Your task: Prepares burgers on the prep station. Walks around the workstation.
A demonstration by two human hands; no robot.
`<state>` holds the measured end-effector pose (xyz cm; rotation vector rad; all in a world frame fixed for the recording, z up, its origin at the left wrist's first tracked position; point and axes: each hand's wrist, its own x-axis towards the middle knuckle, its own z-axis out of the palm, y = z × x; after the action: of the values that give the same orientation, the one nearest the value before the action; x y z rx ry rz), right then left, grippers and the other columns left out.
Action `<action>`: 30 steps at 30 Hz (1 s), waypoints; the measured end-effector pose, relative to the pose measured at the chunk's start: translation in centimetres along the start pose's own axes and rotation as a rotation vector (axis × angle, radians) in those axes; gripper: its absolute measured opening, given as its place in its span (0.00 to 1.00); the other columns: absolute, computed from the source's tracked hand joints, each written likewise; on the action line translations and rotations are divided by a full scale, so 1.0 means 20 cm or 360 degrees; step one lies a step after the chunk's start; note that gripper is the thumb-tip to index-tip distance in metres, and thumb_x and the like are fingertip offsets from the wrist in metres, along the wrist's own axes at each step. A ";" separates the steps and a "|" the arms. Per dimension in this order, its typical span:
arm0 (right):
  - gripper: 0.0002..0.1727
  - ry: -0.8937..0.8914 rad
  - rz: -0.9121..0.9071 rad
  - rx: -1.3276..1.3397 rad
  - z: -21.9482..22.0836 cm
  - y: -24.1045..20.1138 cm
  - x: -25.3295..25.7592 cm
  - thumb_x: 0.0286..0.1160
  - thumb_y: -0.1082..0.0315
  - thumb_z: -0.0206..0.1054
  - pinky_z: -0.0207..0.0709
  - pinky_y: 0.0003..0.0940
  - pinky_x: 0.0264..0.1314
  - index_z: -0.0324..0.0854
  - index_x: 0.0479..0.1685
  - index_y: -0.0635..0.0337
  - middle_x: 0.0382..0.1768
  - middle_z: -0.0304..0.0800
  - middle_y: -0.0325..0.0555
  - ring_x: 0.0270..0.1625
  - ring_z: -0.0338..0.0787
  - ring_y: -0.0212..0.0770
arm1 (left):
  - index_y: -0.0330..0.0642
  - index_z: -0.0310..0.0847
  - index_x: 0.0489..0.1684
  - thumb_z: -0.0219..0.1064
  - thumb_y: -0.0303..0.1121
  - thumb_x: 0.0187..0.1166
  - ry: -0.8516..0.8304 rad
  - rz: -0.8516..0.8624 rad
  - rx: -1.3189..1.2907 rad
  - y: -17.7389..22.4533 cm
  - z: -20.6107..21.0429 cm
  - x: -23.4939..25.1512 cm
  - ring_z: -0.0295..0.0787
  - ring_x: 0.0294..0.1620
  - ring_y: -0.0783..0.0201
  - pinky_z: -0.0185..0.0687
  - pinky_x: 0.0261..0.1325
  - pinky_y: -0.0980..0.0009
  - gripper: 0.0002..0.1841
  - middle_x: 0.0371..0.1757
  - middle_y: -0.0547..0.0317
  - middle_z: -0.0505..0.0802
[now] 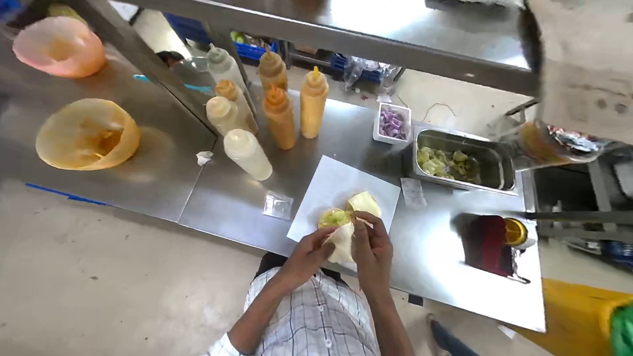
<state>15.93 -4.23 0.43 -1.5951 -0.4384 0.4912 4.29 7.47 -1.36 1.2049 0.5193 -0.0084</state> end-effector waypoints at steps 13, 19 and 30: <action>0.15 -0.0138 0.0004 -0.0144 0.39 -0.12 0.06 0.87 0.67 0.57 0.68 0.22 0.17 0.80 0.66 0.58 0.20 0.78 0.34 0.16 0.71 0.26 | 0.39 0.71 0.76 0.57 0.25 0.82 -0.0166 -0.0402 -0.0884 0.15 -0.40 -0.02 0.91 0.54 0.62 0.89 0.60 0.63 0.22 0.59 0.52 0.90; 0.14 -0.0346 -0.0206 -0.0100 0.43 -0.15 0.03 0.86 0.70 0.58 0.72 0.22 0.22 0.80 0.62 0.69 0.22 0.82 0.34 0.20 0.75 0.25 | 0.36 0.84 0.57 0.70 0.33 0.80 0.0244 -0.0061 -0.0541 0.03 -0.23 -0.05 0.93 0.47 0.66 0.90 0.52 0.66 0.14 0.46 0.58 0.95; 0.12 -0.0114 -0.0491 -0.0494 0.19 -0.16 0.12 0.83 0.69 0.62 0.71 0.18 0.20 0.86 0.57 0.63 0.23 0.84 0.32 0.19 0.75 0.22 | 0.34 0.86 0.62 0.61 0.22 0.83 0.0386 0.0138 0.0026 -0.01 -0.46 -0.23 0.96 0.51 0.59 0.97 0.52 0.59 0.14 0.56 0.50 0.95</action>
<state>15.84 0.38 3.27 -1.7684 -0.8324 0.2522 -3.28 14.29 -2.20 1.2511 0.6792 0.2098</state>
